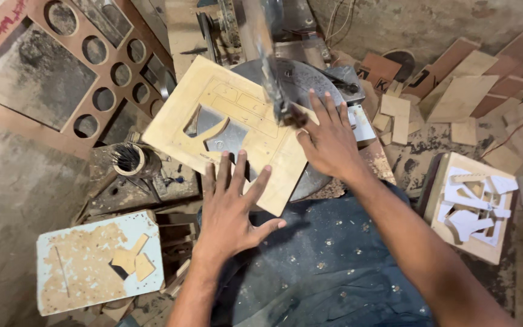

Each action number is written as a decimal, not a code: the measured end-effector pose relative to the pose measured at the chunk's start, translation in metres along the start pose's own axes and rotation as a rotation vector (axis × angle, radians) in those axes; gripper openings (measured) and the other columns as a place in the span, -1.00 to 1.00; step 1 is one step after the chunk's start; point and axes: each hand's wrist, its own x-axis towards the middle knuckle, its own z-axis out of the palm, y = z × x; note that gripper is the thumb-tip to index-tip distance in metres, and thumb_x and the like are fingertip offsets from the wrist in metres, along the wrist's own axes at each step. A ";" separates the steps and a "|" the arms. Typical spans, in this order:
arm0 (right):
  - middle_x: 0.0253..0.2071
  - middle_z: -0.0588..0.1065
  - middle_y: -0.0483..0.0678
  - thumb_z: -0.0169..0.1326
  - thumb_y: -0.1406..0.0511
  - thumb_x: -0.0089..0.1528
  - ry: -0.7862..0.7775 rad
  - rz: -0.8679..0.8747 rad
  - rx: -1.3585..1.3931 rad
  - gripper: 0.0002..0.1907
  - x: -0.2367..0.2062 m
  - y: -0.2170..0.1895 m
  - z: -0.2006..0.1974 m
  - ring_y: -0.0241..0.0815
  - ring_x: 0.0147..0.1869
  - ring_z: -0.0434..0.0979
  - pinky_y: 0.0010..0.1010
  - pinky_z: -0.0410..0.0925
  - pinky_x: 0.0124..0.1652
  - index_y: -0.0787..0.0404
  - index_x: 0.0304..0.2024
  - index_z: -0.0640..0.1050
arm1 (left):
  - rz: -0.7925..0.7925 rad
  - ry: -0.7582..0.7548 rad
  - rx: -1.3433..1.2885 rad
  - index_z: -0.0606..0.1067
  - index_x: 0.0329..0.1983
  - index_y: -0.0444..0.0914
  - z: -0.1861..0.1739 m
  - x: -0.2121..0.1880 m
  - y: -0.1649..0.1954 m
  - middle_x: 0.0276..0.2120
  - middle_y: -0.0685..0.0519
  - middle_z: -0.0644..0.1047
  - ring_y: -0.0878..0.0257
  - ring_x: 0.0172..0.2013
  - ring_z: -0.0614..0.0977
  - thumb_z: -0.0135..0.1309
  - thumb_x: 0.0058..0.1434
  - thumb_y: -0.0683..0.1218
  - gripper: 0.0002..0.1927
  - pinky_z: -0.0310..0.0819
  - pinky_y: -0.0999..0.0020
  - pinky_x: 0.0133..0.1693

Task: The person uses a band saw to cut a pre-drawn shape out of a rectangular wooden board. They guide the wood along the blade, rotate the board to follow curves, and remove the cut piece after completion.

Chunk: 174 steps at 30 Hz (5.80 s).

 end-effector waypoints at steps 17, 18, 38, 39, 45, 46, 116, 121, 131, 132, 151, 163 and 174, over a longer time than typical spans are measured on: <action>0.54 0.06 0.27 -0.15 0.05 0.38 -0.011 -0.090 0.041 -0.50 0.020 0.018 0.002 0.35 0.59 -0.10 0.21 -0.25 0.44 -0.01 0.31 0.51 | 0.087 0.215 -0.068 0.52 0.29 -0.04 0.030 0.007 0.002 0.00 -0.12 0.43 -0.02 -0.01 0.44 0.14 0.19 0.41 -0.28 0.25 0.01 0.05; 0.53 0.05 0.26 -0.16 0.06 0.39 -0.026 -0.087 0.034 -0.50 0.022 0.019 0.002 0.34 0.60 -0.10 0.21 -0.26 0.44 -0.04 0.32 0.51 | 0.094 0.222 -0.070 0.52 0.30 -0.06 0.033 0.007 0.004 -0.03 -0.10 0.44 0.00 0.00 0.45 0.13 0.21 0.41 -0.28 0.24 0.00 0.07; 0.52 0.07 0.27 -0.13 0.08 0.37 -0.041 -0.076 0.080 -0.52 0.032 0.024 0.002 0.28 0.62 -0.10 0.16 -0.24 0.47 -0.06 0.30 0.53 | 0.026 0.249 -0.022 0.54 0.29 -0.05 0.040 0.011 0.015 -0.19 -0.07 0.43 0.01 -0.06 0.43 0.15 0.18 0.43 -0.27 0.23 0.00 0.05; 0.52 0.06 0.27 -0.12 0.08 0.37 -0.051 -0.076 0.062 -0.53 0.033 0.024 0.003 0.28 0.62 -0.10 0.15 -0.24 0.47 -0.06 0.28 0.54 | 0.027 0.250 -0.021 0.54 0.29 -0.05 0.041 0.011 0.015 -0.19 -0.07 0.43 0.01 -0.06 0.43 0.15 0.18 0.43 -0.27 0.23 0.00 0.05; 0.53 0.05 0.27 -0.12 0.08 0.36 -0.048 -0.089 0.043 -0.54 0.037 0.028 0.005 0.28 0.62 -0.10 0.15 -0.24 0.47 -0.06 0.26 0.55 | 0.000 0.209 -0.023 0.54 0.27 -0.07 0.043 0.014 0.017 -0.24 -0.07 0.43 0.03 -0.13 0.42 0.13 0.18 0.44 -0.26 0.23 0.00 0.01; 0.52 0.05 0.27 -0.12 0.08 0.36 -0.048 -0.084 0.045 -0.53 0.037 0.028 0.006 0.27 0.63 -0.10 0.16 -0.24 0.48 -0.09 0.28 0.55 | 0.005 0.227 -0.021 0.54 0.27 -0.07 0.043 0.014 0.017 -0.23 -0.07 0.43 0.03 -0.12 0.42 0.13 0.19 0.44 -0.26 0.23 0.01 0.02; 0.43 0.28 0.13 -0.10 0.00 0.38 -0.068 -0.052 -0.141 -0.39 -0.024 -0.008 -0.034 0.36 0.56 0.07 0.24 -0.07 0.41 0.16 0.39 0.39 | -0.150 0.007 0.263 0.46 0.35 -0.07 0.020 0.076 -0.048 -0.21 -0.10 0.44 -0.04 -0.17 0.52 0.00 0.37 0.11 -0.49 0.47 0.02 -0.25; 0.49 0.22 0.11 -0.10 -0.01 0.37 -0.076 -0.048 -0.172 -0.43 -0.013 -0.007 -0.037 0.36 0.55 0.06 0.30 -0.08 0.38 0.10 0.34 0.42 | -0.192 -0.042 0.205 0.44 0.35 -0.11 0.022 0.068 -0.044 -0.24 -0.16 0.45 -0.05 -0.32 0.59 0.01 0.34 0.06 -0.48 0.54 0.10 -0.48; 0.54 0.13 0.12 -0.03 0.05 0.36 -0.101 -0.026 -0.097 -0.57 0.007 0.001 -0.028 0.36 0.60 -0.06 0.21 -0.10 0.42 0.13 0.11 0.62 | -0.334 -0.116 0.123 0.35 0.41 -0.21 0.019 0.054 -0.017 -0.32 -0.22 0.50 -0.09 -0.52 0.64 -0.10 0.41 0.03 -0.47 0.55 -0.01 -0.50; 0.56 0.12 0.09 -0.02 0.05 0.36 -0.123 -0.003 -0.115 -0.61 0.007 0.002 -0.027 0.32 0.63 -0.08 0.17 -0.09 0.46 0.11 -0.01 0.67 | -0.358 -0.149 0.116 0.33 0.42 -0.21 0.018 0.054 -0.014 -0.33 -0.23 0.51 -0.09 -0.53 0.65 -0.12 0.42 0.03 -0.47 0.55 -0.02 -0.51; 0.49 0.22 0.09 -0.03 0.09 0.36 -0.109 -0.087 -0.031 -0.61 0.026 0.016 -0.017 0.31 0.63 -0.07 0.14 -0.09 0.48 0.01 0.14 0.63 | -0.092 0.105 0.052 0.26 0.45 -0.24 0.024 0.073 -0.034 0.29 -0.22 0.37 -0.17 0.34 0.32 -0.11 0.35 0.12 -0.35 0.11 -0.19 0.32; 0.53 0.14 0.16 0.04 0.13 0.32 -0.026 -0.151 -0.031 -0.58 0.028 0.021 -0.011 0.33 0.60 -0.02 0.16 -0.03 0.42 0.07 0.19 0.61 | -0.176 -0.034 0.004 0.19 0.50 -0.28 0.044 0.079 -0.046 0.52 -0.10 0.11 -0.12 0.51 0.02 -0.24 0.38 0.10 -0.33 -0.26 -0.30 0.40; 0.37 0.31 0.41 0.19 0.21 0.31 0.247 0.075 0.247 -0.30 -0.054 0.005 -0.036 0.37 0.45 0.31 -0.03 0.24 0.32 0.33 0.42 0.27 | -0.193 -0.021 -0.015 0.19 0.50 -0.26 0.039 0.079 -0.042 0.50 -0.07 0.14 -0.11 0.49 0.04 -0.24 0.38 0.11 -0.33 -0.27 -0.30 0.39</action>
